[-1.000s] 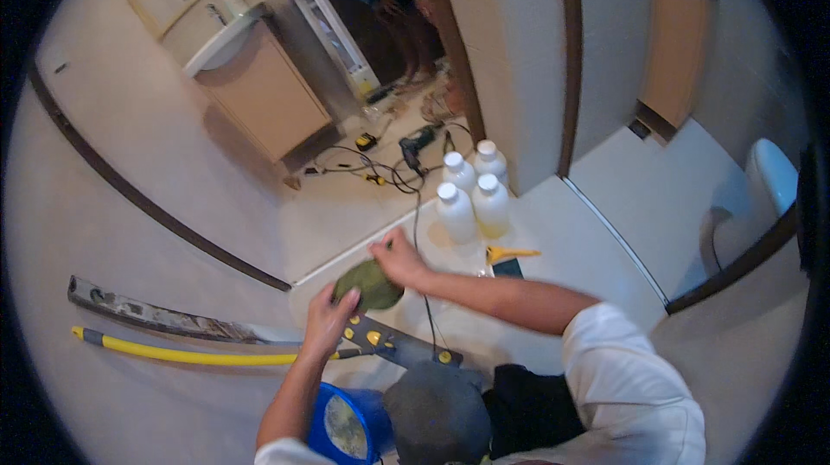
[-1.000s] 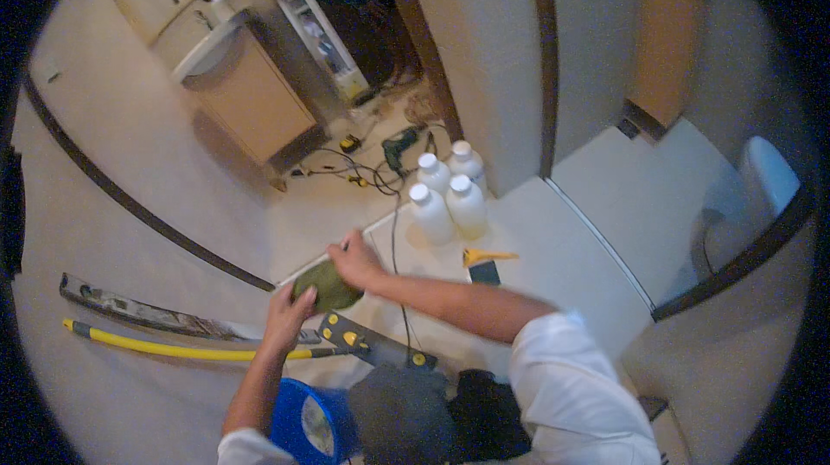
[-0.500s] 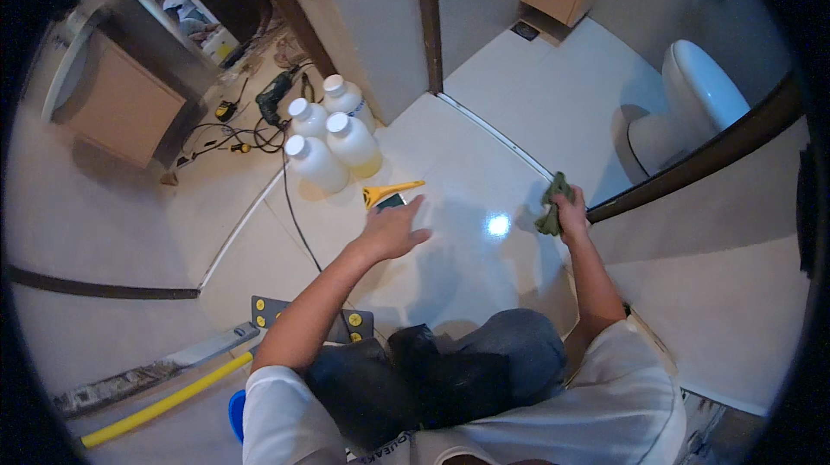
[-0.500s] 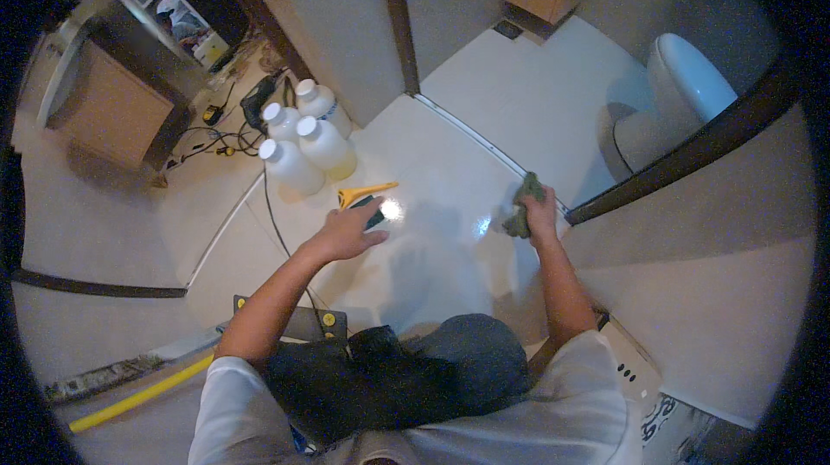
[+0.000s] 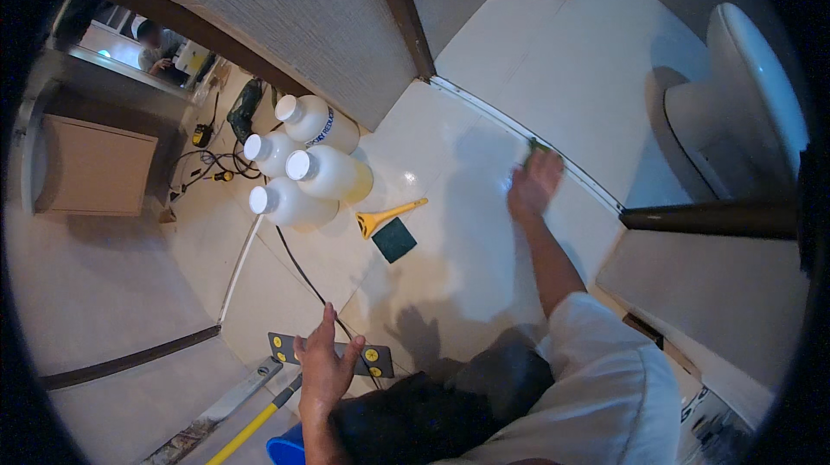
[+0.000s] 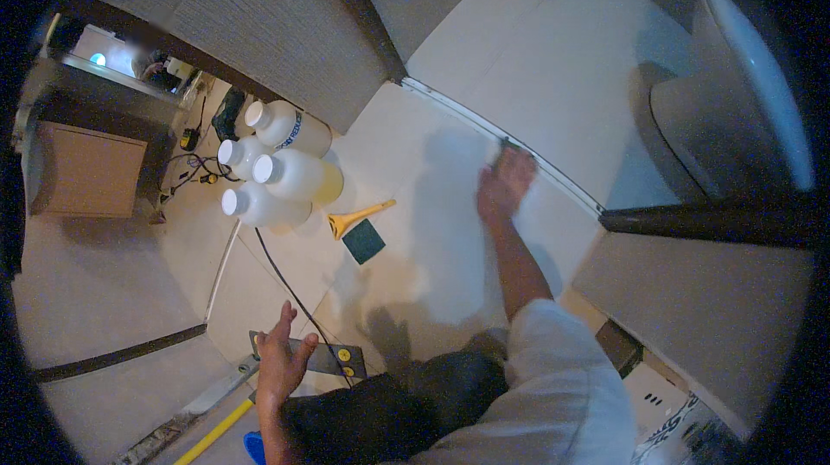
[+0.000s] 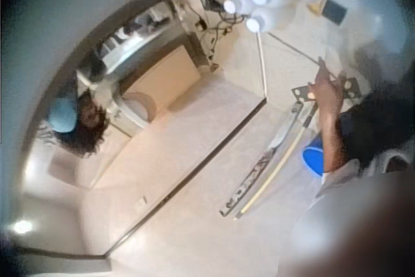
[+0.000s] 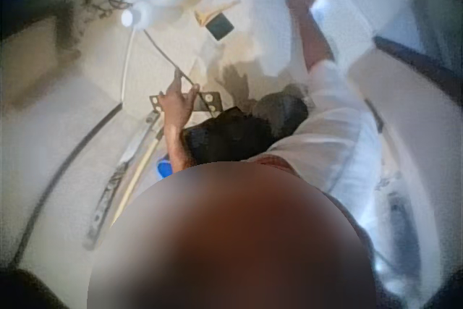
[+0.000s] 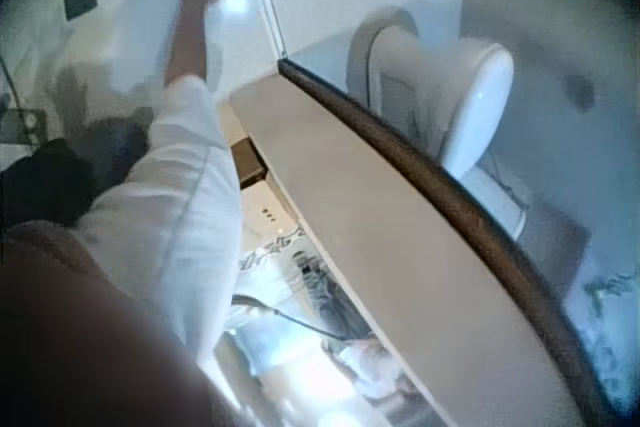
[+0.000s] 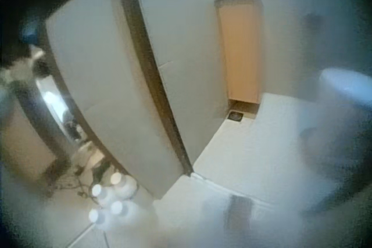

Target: The person pours liquid from a large white bottle onto the tiled floor and wipes the area with a green cloth and a yellow squeegee. They repeat this process, moving between different spots on the floor, and occasionally wring the cloth in a blue bucket.

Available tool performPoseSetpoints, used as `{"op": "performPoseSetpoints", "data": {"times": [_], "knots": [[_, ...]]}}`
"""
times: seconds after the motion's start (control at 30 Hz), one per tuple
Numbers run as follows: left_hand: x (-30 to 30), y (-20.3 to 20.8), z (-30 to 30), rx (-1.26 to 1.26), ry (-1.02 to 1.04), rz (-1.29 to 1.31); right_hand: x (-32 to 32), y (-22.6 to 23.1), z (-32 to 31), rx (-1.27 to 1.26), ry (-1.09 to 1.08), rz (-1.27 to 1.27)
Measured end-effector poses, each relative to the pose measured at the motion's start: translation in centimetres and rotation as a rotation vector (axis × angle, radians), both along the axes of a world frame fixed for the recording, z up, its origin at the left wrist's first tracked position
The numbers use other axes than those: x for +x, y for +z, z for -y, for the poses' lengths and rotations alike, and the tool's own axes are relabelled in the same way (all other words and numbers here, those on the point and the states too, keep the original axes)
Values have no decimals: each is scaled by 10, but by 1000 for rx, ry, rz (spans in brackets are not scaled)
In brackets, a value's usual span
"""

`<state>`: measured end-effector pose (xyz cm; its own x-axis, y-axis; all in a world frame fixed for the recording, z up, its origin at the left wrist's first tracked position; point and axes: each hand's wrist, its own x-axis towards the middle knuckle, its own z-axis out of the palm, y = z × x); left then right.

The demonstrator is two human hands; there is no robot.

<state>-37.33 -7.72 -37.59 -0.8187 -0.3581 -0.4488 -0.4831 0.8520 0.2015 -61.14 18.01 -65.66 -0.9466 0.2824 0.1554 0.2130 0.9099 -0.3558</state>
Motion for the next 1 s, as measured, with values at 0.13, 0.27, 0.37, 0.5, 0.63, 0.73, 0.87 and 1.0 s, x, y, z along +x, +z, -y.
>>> {"op": "performPoseSetpoints", "data": {"times": [0.13, 0.27, 0.37, 0.5, 0.63, 0.73, 0.87, 1.0], "knots": [[-16, -14, -7, -80, -41, 90, -77, -2, 91, 9, 338, 61], [-27, -34, -13, -149, -112, 117, -118, -2, 108, -13, 565, 19], [-31, -55, -17, -180, -213, 161, -109, -7, 84, 16, 674, 27], [-29, -62, -13, -167, -276, 222, -47, -7, 30, 45, 636, 36], [-26, -51, -7, -90, -276, 187, 42, -3, -54, 85, 431, 124], [-19, -42, 9, 79, -234, 213, 94, -10, -106, 186, 165, 117], [-2, -22, 32, 179, -106, 236, 91, -9, -60, 140, -75, 91], [-3, -6, 30, 251, -102, 204, 60, 7, 29, -4, 555, 36]]}}
